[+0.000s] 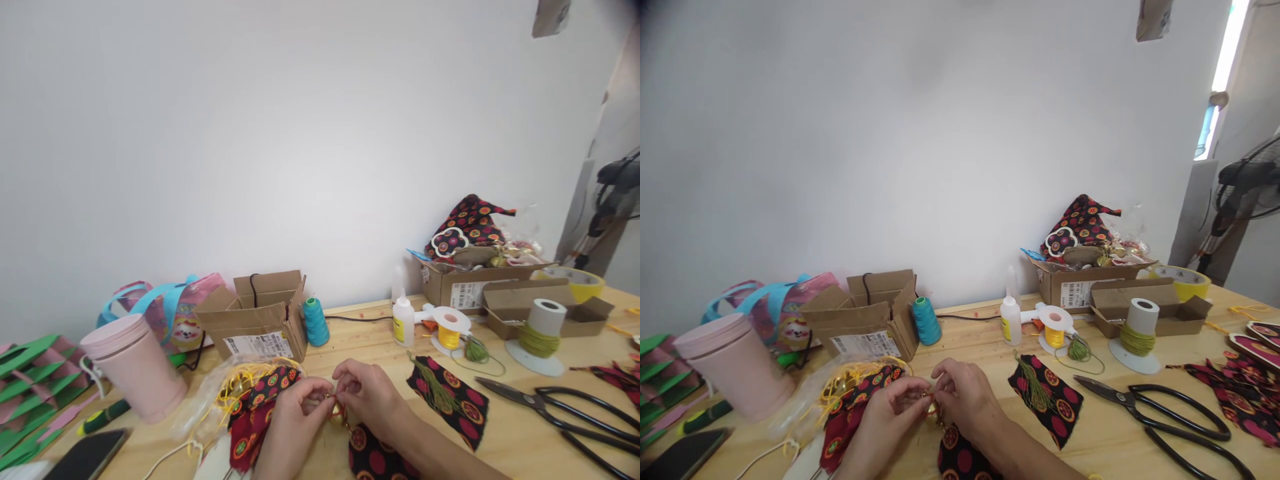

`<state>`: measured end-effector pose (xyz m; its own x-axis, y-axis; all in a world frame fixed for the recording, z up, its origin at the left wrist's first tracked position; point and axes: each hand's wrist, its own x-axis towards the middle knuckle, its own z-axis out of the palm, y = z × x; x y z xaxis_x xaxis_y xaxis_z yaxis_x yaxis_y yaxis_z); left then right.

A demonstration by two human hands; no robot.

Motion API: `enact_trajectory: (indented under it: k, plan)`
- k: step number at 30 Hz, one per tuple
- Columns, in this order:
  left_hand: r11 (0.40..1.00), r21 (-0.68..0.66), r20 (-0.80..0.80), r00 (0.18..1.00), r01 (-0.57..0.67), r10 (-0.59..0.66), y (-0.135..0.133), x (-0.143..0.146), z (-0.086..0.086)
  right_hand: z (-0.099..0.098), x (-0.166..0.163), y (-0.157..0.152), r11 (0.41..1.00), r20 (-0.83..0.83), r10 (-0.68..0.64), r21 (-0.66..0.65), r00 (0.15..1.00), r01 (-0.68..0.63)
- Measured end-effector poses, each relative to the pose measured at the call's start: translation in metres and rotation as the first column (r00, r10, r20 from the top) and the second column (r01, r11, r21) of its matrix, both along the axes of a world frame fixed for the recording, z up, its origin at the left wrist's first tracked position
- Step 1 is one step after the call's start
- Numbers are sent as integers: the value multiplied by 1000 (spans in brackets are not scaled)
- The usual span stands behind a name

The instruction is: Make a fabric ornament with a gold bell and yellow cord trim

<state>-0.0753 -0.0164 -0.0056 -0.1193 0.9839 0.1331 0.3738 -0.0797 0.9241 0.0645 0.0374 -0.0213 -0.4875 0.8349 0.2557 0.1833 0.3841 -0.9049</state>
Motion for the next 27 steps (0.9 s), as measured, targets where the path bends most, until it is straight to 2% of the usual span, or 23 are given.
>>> enact_trajectory:
  k: [3, 5, 9, 12, 16, 22, 24, 27]
  plan:
    - [996, 70, -188, 981, 52, -38, -2, -1, 1, 5, 2, -2, 999, 46, -5, 46, 999, 3]
    - [993, 97, -254, 966, 69, -43, -3, -1, 1, 6, 2, -3, 998, 71, -7, 61, 997, 2]
    - [986, 141, -315, 948, 88, -40, -2, 0, 4, 7, 2, -2, 997, 87, -12, 82, 996, 5]
    - [990, 109, -335, 941, 93, -52, -2, 1, 5, 8, 2, -2, 997, 88, -7, 83, 996, -1]
    - [994, 90, -297, 954, 69, -39, -3, 0, 3, 8, 2, -3, 998, 81, 0, 69, 997, -6]
    - [998, 36, -152, 987, 60, -54, -1, 1, 2, 6, 3, -3, 998, 70, -4, 61, 998, 0]
    - [998, 20, -105, 993, 54, -52, 0, 2, 1, 8, 4, -5, 992, 85, -53, 123, 995, 42]
    - [1000, 5, -44, 999, 31, -31, 1, 1, -2, 12, 6, -10, 955, 121, -119, 286, 985, 81]
